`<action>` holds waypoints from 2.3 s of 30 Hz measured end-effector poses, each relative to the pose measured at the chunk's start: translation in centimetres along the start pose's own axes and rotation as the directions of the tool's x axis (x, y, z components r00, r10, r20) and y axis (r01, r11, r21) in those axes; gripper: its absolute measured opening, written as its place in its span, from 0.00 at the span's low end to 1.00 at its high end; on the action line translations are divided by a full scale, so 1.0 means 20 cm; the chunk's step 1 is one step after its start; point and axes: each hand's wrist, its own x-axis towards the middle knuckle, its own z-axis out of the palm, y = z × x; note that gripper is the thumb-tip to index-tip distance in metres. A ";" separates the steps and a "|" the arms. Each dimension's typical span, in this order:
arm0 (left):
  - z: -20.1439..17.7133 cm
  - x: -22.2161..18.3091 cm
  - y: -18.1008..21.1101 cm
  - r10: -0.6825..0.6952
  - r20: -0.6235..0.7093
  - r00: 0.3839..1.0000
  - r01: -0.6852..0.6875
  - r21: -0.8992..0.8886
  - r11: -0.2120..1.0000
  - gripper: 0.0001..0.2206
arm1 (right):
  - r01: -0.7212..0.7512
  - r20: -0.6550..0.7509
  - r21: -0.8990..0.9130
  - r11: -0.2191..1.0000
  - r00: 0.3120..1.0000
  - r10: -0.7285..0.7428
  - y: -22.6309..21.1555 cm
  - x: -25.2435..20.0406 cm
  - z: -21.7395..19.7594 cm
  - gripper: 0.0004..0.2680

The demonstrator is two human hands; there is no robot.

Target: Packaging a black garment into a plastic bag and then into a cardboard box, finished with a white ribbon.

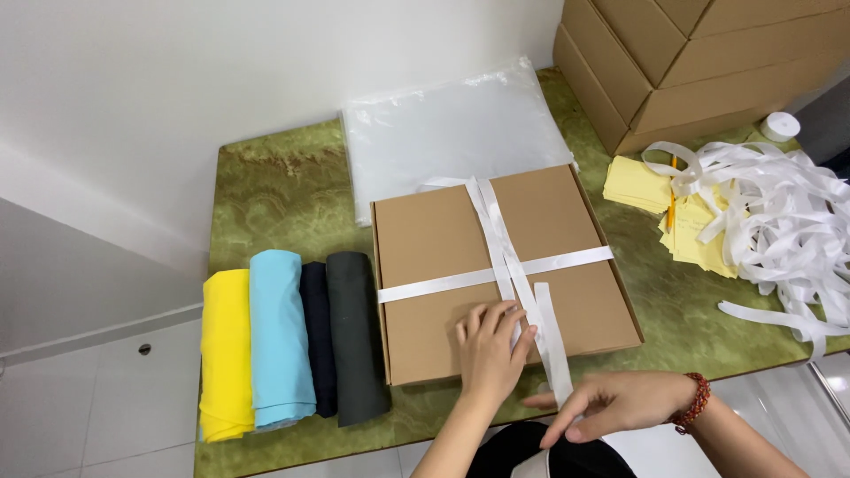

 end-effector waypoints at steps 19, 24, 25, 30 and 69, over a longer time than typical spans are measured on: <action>0.12 0.10 -0.16 -0.106 -0.209 0.972 0.194 0.464 0.865 0.38 | 0.137 -0.853 0.400 0.906 0.416 0.314 0.08 0.47 -0.84 0.19; 0.19 0.26 -0.22 -0.139 -0.296 0.945 0.233 0.313 0.921 0.23 | -0.064 -0.791 0.440 0.896 0.445 0.420 0.03 0.60 -0.97 0.15; 0.18 0.30 -0.23 -0.150 -0.293 0.944 0.243 0.313 0.918 0.23 | -0.073 -0.784 0.444 0.893 0.451 0.426 0.06 0.62 -1.00 0.15; 0.15 0.44 -0.24 -0.261 -0.217 0.941 0.267 -0.003 0.964 0.12 | -0.057 -0.751 0.452 0.890 0.514 0.414 0.02 0.64 -1.03 0.09; -0.28 2.10 -0.70 -0.547 0.066 0.834 0.457 -0.637 0.620 0.07 | -0.415 -0.738 0.276 0.867 0.486 0.468 -0.06 0.70 -1.04 0.14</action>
